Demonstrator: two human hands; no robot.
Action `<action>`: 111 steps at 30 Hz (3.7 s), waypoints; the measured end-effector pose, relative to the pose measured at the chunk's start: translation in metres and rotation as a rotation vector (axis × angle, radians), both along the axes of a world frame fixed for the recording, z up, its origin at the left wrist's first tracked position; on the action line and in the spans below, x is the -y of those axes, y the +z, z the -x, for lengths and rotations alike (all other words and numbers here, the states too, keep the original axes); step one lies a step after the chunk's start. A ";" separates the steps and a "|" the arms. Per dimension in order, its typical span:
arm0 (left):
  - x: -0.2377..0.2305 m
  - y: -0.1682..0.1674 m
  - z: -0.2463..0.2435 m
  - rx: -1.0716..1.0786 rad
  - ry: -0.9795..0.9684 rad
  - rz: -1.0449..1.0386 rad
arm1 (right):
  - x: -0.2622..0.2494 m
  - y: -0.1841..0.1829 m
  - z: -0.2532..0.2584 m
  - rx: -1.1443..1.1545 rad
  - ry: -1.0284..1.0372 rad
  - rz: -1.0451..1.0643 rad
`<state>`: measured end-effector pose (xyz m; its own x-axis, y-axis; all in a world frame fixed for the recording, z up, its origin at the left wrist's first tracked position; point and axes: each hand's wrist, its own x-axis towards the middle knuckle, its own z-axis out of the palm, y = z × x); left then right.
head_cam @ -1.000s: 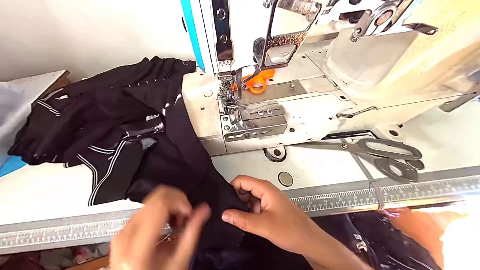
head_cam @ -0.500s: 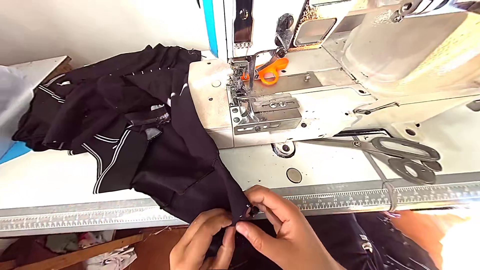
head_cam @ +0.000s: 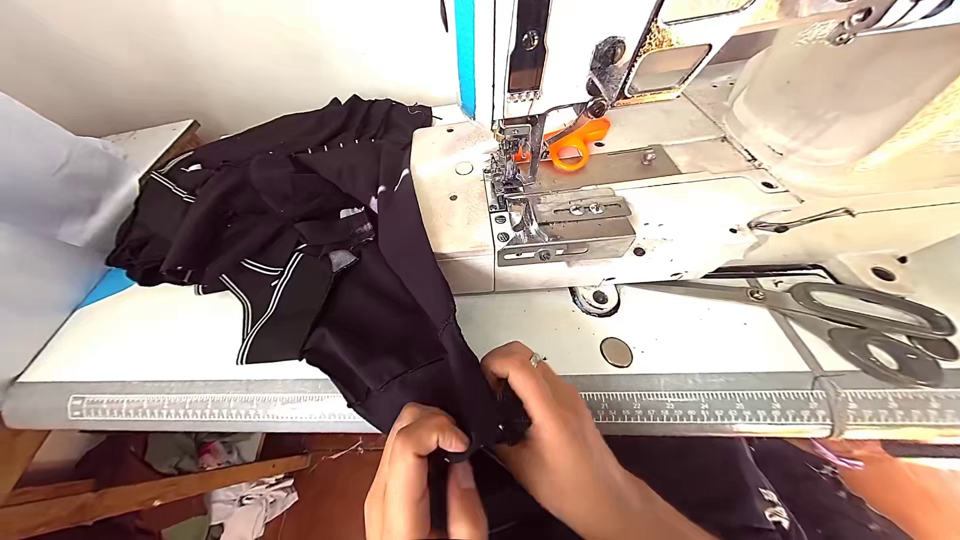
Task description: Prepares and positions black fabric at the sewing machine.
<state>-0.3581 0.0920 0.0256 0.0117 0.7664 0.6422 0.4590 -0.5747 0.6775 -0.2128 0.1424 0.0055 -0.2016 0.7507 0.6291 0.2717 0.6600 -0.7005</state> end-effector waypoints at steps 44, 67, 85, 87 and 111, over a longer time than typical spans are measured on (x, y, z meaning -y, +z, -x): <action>-0.016 0.037 0.111 0.144 -0.291 0.309 | -0.022 0.011 -0.024 -0.198 0.352 0.104; -0.107 0.064 0.034 -0.177 0.188 -0.371 | -0.003 0.029 0.009 -0.317 0.224 0.313; -0.257 0.109 -0.006 -0.486 -0.196 0.109 | -0.047 0.048 -0.001 -0.623 0.023 0.528; -0.257 0.107 -0.006 -0.487 -0.148 0.114 | -0.049 0.049 -0.003 -0.612 0.009 0.550; -0.136 0.032 -0.042 -0.396 0.310 -0.390 | -0.051 0.085 -0.017 -0.590 0.151 0.579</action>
